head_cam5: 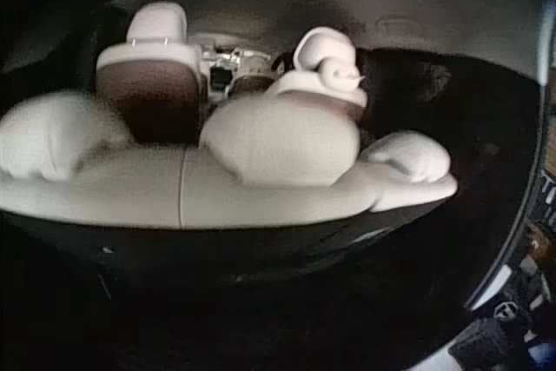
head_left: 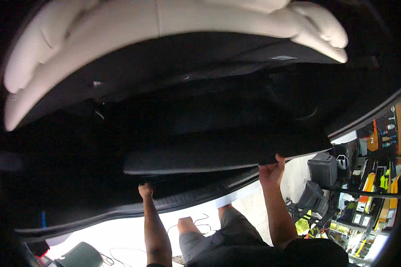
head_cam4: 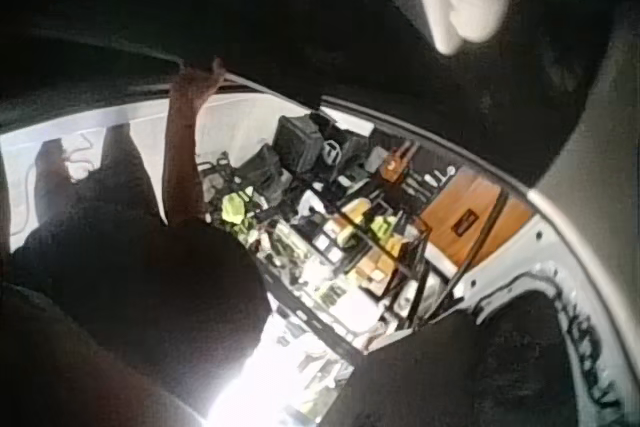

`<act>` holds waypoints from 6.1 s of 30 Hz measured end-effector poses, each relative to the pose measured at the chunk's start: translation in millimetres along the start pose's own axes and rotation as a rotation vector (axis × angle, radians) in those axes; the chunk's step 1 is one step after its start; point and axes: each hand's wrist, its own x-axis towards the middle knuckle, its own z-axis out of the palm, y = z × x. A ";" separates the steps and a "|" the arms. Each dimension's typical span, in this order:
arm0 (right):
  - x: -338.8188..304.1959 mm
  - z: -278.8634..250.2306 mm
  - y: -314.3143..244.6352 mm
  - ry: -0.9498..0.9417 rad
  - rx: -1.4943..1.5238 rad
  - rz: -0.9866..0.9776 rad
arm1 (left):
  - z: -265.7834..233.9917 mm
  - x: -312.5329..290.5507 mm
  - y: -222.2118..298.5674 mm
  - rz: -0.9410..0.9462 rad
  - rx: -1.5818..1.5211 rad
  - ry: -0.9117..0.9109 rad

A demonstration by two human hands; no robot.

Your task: The person uses a red pry tool and a yellow screwdriver to remove fasteners and clips from the interior trim of a white car's open trunk lid. The person then lifts and installs a black fabric trunk cover into place.

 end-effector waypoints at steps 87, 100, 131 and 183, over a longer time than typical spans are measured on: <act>-69.9 83.8 -226.7 -0.530 0.545 -0.254 | -107.0 -689.6 420.0 2.047 0.697 -0.463; -210.5 260.8 -279.2 -1.241 0.333 -0.318 | -311.5 -792.5 667.1 2.363 0.353 0.318; -324.0 285.5 -397.2 -1.393 -1.441 -1.343 | -240.8 -737.1 447.3 1.487 0.409 -0.576; -341.6 383.1 -755.2 -0.434 -0.983 -2.454 | -531.8 -929.9 713.0 1.970 0.326 1.103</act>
